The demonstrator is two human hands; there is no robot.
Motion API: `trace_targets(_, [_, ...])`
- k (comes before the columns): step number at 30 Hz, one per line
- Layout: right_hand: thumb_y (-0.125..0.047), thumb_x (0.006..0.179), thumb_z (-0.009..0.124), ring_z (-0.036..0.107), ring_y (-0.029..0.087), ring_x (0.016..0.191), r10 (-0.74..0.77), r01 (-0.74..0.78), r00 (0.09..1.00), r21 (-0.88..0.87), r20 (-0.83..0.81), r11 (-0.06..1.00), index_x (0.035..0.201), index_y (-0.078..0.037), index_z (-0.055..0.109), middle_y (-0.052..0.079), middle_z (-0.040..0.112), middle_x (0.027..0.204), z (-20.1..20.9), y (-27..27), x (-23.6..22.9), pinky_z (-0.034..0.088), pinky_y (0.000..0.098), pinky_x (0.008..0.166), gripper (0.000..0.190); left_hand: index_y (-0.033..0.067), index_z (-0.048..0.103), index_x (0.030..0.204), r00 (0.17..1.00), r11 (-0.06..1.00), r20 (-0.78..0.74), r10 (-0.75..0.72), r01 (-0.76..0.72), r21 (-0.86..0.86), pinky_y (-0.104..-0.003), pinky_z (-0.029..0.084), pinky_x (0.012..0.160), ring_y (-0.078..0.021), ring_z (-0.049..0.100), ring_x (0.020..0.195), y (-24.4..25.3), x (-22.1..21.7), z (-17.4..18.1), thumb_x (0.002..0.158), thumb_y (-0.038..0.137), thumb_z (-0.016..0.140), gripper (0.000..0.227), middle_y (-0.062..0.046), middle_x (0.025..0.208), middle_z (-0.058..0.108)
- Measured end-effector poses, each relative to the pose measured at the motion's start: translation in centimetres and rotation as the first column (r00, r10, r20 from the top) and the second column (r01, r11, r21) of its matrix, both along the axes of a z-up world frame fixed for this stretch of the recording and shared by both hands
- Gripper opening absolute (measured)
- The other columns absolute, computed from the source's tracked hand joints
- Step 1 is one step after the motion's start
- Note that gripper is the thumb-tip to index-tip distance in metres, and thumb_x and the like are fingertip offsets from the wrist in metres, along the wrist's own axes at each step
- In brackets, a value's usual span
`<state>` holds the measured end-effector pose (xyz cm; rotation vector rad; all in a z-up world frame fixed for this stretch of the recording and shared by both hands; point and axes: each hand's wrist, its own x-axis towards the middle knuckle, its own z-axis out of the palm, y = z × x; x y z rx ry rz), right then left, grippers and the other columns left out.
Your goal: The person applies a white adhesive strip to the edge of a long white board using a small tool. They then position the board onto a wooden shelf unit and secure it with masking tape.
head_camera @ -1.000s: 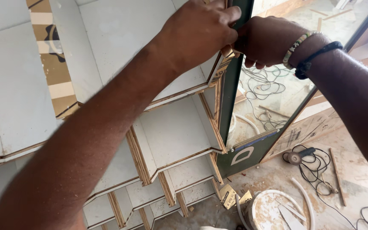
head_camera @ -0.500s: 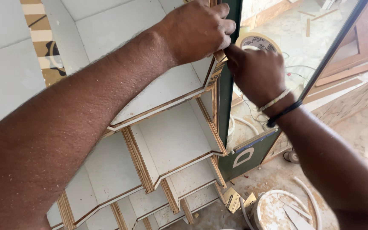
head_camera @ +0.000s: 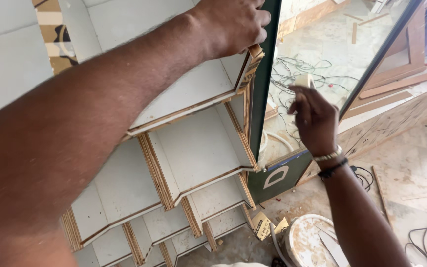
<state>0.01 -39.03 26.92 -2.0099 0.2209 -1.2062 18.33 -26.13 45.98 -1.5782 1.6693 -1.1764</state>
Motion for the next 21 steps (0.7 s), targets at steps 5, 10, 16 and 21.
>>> trace_targets(5, [-0.018,0.111,0.052,0.05,0.002,0.055,0.088,-0.058,0.979,0.167,-0.181,0.984,0.122,-0.006,0.072,0.0,0.066,0.071,-5.0,-2.5,-6.0,0.041,0.0211,0.048,0.026,0.0264,0.079,0.108,0.97,0.971,-0.06,0.237,-0.235,0.035,-0.039,0.05,0.099,-0.021,0.055,0.12,-1.4,-1.9,-1.4,0.076,0.014,0.079,0.034,0.003,0.118,0.065])
trace_targets(10, [-0.023,0.107,0.051,0.055,0.005,0.058,0.124,-0.025,0.938,0.295,-0.325,0.955,0.119,-0.005,0.072,0.001,0.066,0.071,-13.0,-7.3,-13.0,0.046,0.0231,0.05,0.03,0.0179,0.077,0.099,0.967,0.964,0.006,0.256,-0.256,0.066,-0.049,0.046,0.101,-0.0239,0.059,0.112,-2.8,-2.9,-0.4,0.075,0.014,0.077,0.024,0.0,0.109,0.067])
trace_targets(16, [-0.024,0.106,0.053,0.046,0.01,0.05,0.137,0.109,0.899,0.518,-0.415,0.849,0.117,-0.004,0.074,0.005,0.062,0.065,-26.2,-12.2,-19.1,0.038,0.0267,0.045,0.032,0.015,0.077,0.092,0.965,0.963,-0.028,0.259,-0.256,0.081,-0.053,0.038,0.113,-0.0223,0.065,0.106,-1.4,-2.9,0.1,0.083,0.012,0.077,0.01,-0.005,0.099,0.072])
trace_targets(21, [-0.023,0.105,0.056,0.053,0.019,0.081,0.147,-0.084,0.952,0.233,-0.268,0.969,0.142,-0.003,0.058,0.017,0.061,0.101,-29.8,-11.0,-17.9,0.045,0.0285,0.068,0.042,0.0093,0.072,0.11,0.895,0.895,-0.11,0.433,-0.411,0.174,-0.057,0.035,0.117,-0.0266,0.066,0.109,-2.3,-3.6,-0.6,0.088,0.01,0.075,0.021,-0.011,0.107,0.072])
